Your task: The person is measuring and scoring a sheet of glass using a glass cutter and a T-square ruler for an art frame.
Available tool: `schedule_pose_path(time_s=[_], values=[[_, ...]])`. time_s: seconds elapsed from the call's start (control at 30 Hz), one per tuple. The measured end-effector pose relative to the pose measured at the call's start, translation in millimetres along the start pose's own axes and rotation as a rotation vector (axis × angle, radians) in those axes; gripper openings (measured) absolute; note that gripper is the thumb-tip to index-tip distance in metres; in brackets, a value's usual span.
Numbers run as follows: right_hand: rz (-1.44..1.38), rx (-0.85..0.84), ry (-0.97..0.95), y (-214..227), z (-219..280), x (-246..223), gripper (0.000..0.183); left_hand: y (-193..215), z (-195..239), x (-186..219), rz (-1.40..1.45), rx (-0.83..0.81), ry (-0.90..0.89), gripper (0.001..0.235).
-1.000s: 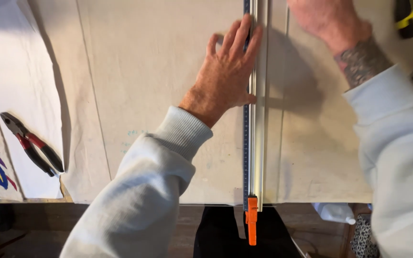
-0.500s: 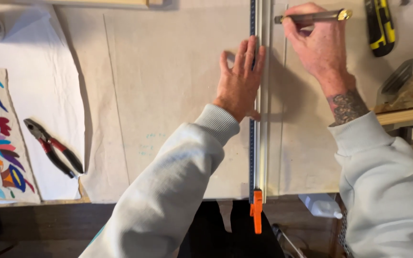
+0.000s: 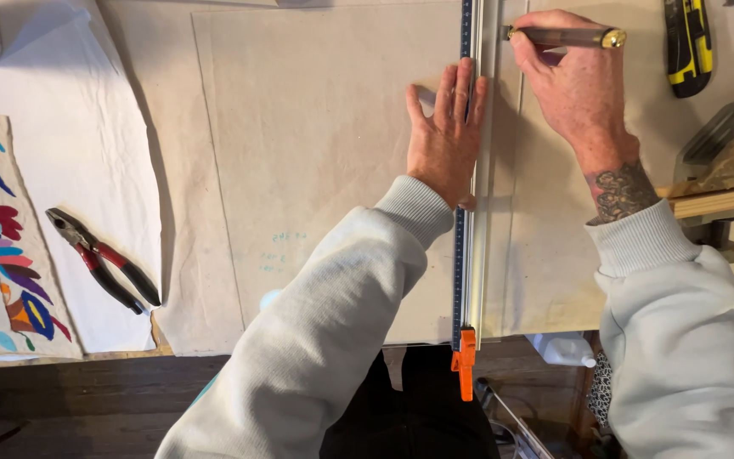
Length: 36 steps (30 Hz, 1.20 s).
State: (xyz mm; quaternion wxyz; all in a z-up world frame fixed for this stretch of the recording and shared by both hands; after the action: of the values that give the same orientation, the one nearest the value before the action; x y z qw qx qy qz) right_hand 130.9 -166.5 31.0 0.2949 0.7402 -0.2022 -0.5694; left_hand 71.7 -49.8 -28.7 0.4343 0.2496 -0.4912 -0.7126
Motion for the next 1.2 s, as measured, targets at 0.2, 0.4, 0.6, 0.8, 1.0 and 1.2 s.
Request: schedule_pose_path(time_s=[0.2,0.4,0.6,0.8,1.0,1.2], values=[[0.062,-0.031,0.036,-4.1,-11.5,-3.4,0.01,3.4,-0.3,-5.7,-0.013,-0.015,0.031,0.163],[0.07,-0.051,0.0,-5.0,-26.0,13.7,0.011,0.0,1.0,-3.8,-0.009,-0.012,0.021,0.162],[0.089,-0.016,0.033,-5.0,-32.3,8.2,0.012,5.4,1.4,-6.8,-0.01,-0.024,0.018,0.161],[0.056,-0.008,0.04,-4.3,-30.9,16.3,0.012,5.2,-2.7,-7.3,0.021,-0.019,0.013,0.162],[0.091,0.024,0.16,-1.6,-26.8,-24.0,0.012,4.0,-2.2,-6.3,0.013,-0.015,0.016,0.164],[0.15,-0.008,0.081,-5.8,-17.7,4.2,0.014,2.8,0.4,-4.7,-0.012,-0.032,0.009,0.164]])
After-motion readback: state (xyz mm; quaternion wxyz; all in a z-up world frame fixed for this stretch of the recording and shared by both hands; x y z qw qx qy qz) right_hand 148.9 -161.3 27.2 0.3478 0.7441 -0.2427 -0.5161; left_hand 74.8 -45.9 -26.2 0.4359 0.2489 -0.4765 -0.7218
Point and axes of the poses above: each hand's wrist, its own z-axis away from the middle knuckle, its own y-axis out of the back of the hand, x = y × z, the point moved 9 cm from there along -z, towards the middle knuckle, and after that the axes turned 2 degrees about -x, right-handed, at the moved point
